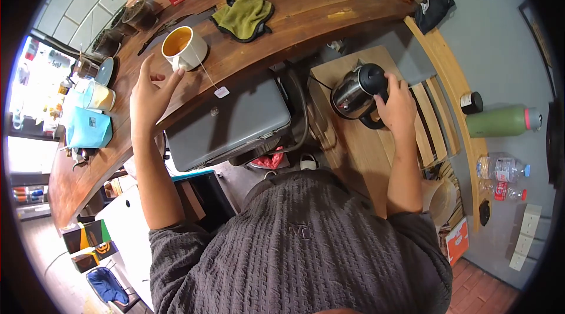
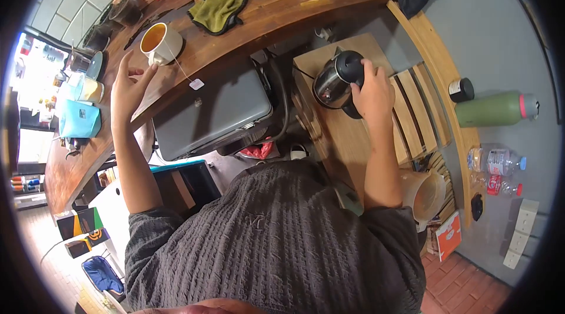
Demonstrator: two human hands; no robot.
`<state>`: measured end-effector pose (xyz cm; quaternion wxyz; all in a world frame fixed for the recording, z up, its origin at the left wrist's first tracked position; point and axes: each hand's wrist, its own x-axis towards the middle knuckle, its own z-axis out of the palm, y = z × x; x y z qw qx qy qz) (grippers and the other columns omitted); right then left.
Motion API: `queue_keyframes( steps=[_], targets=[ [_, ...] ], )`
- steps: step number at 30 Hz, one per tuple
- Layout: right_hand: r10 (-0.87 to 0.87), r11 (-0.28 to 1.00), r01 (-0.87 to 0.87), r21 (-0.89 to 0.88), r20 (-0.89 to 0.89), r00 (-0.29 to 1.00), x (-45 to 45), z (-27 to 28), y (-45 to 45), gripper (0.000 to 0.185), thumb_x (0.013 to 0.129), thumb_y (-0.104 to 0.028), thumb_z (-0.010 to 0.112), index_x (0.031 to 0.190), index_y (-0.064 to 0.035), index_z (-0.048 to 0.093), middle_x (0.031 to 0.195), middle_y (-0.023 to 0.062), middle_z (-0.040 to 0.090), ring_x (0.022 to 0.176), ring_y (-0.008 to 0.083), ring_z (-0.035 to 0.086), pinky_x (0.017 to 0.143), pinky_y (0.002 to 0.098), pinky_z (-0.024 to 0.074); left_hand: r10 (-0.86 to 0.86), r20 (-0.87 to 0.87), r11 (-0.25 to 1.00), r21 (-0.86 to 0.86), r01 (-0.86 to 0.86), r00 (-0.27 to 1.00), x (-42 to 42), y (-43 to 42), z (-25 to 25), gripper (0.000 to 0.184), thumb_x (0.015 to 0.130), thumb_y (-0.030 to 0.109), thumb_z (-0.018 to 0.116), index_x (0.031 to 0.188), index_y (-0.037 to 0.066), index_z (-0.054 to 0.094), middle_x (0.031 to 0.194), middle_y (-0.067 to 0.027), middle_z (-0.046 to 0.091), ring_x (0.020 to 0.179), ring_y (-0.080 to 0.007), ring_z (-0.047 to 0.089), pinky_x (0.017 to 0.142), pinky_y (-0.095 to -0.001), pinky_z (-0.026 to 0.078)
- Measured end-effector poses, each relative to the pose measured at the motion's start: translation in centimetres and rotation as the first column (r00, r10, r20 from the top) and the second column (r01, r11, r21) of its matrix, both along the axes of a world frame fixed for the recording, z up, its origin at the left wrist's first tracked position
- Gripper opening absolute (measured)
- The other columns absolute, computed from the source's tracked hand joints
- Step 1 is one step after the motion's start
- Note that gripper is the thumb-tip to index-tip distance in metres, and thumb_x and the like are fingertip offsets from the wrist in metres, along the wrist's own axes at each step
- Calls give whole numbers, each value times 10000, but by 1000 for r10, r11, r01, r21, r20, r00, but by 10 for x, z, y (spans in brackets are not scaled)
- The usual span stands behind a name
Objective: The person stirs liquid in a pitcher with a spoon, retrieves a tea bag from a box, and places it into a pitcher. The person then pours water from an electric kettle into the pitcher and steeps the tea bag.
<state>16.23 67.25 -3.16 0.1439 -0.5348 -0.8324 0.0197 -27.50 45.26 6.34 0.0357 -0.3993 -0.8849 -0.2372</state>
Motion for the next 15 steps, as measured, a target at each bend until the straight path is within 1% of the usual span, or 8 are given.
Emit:
queue_keyframes(
  steps=[1, 2, 4, 5, 7, 10, 12, 15],
  targets=[
    [39, 992, -23, 123, -131, 991, -5, -2, -2, 328, 814, -160, 747, 1099, -110, 592, 991, 140, 619, 795, 383, 630, 691, 456, 508, -4, 32, 1000, 17, 3, 999, -1, -2, -1, 789, 800, 526, 767, 1406, 100, 498, 921, -111, 683, 783, -225, 658, 731, -355, 515],
    [46, 991, -29, 128, -134, 990, -10, -1, -4, 328, 814, -160, 747, 1099, -110, 592, 991, 140, 619, 795, 383, 630, 691, 456, 508, -9, 65, 999, 33, 7, 998, -1, -5, -1, 788, 795, 557, 754, 1389, 99, 510, 929, -114, 694, 793, -252, 668, 726, -372, 518],
    [151, 988, -137, 66, -346, 926, -24, 5, -8, 147, 838, -141, 720, 929, -70, 629, 842, 107, 622, 742, 342, 628, 648, 425, 498, -1, 56, 998, 65, -3, 998, 5, -10, 3, 711, 810, 522, 754, 1322, 64, 569, 872, -114, 701, 768, -247, 671, 708, -360, 516],
    [182, 983, -153, 105, -395, 901, -34, 10, -12, 108, 845, -122, 709, 815, -42, 641, 747, 98, 623, 711, 313, 633, 633, 398, 493, -17, 85, 997, 70, 11, 996, 6, -13, 4, 665, 816, 505, 753, 1278, 52, 600, 845, -116, 702, 746, -241, 671, 695, -356, 516],
    [236, 972, -205, 117, -436, 868, -51, 10, -14, 115, 845, -130, 711, 808, -40, 650, 764, 105, 642, 714, 319, 638, 638, 395, 495, -43, 114, 994, 106, 31, 993, 10, -21, 4, 517, 835, 431, 756, 1138, 19, 683, 776, -117, 703, 682, -201, 661, 651, -330, 508],
    [332, 943, -304, 138, -449, 829, -73, 13, -14, 134, 848, -161, 713, 801, -38, 690, 791, 124, 685, 733, 325, 655, 653, 391, 502, -50, 156, 990, 135, 29, 986, 9, -37, 3, 464, 841, 385, 764, 1106, 11, 694, 753, -108, 698, 652, -170, 645, 633, -305, 502],
    [357, 934, -327, 145, -454, 817, -90, 14, -17, 137, 858, -179, 705, 827, -46, 711, 794, 131, 694, 743, 325, 659, 663, 400, 503, -65, 113, 977, 207, 41, 991, 5, -51, -2, 390, 857, 322, 762, 1070, 1, 700, 693, -81, 661, 602, -129, 588, 599, -279, 473],
    [455, 888, -428, 166, -448, 769, -116, 16, -19, 156, 868, -182, 697, 911, -34, 721, 816, 138, 708, 769, 318, 671, 685, 397, 515, -36, 210, 968, 251, -18, 977, 0, -75, -2, 251, 897, 202, 720, 1028, -10, 696, 621, -13, 542, 576, -62, 465, 547, -244, 392]
  ],
)
